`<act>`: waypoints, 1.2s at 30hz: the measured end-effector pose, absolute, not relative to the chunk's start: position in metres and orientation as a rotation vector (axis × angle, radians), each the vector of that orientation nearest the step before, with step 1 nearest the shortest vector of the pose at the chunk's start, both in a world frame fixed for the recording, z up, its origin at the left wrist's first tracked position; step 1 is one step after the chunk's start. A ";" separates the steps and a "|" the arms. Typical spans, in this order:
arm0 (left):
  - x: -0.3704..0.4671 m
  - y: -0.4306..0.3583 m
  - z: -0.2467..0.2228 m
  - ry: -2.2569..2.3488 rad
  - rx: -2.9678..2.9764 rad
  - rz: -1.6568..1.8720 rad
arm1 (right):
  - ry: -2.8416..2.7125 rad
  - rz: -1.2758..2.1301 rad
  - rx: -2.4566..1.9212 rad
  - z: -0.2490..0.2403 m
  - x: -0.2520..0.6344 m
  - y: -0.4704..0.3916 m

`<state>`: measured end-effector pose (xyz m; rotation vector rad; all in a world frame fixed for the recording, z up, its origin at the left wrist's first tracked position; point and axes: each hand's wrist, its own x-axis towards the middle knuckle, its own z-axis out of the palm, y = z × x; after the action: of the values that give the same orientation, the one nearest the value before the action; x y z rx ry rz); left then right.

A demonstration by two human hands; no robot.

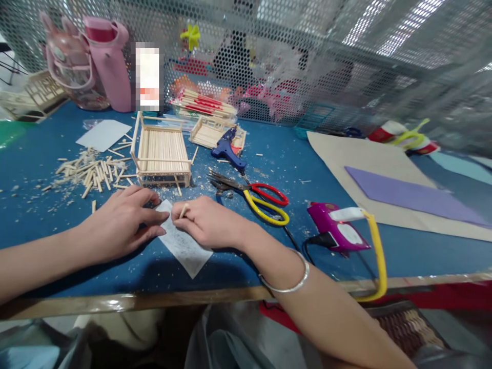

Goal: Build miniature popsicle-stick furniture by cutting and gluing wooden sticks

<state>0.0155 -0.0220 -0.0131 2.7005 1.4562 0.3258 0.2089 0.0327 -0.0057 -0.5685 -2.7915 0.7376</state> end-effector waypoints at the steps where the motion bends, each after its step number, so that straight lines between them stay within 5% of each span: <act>1: 0.016 -0.022 -0.013 1.455 2.700 0.326 | -2.793 0.752 -0.564 -0.005 0.209 0.033; 36: 0.014 -0.011 -0.022 1.399 2.653 0.455 | -2.715 0.759 -0.558 -0.007 0.199 0.028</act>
<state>0.0142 -0.0107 -0.0225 2.6533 1.3991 0.4548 0.1991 0.0282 -0.0074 -0.5579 -2.7149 0.7592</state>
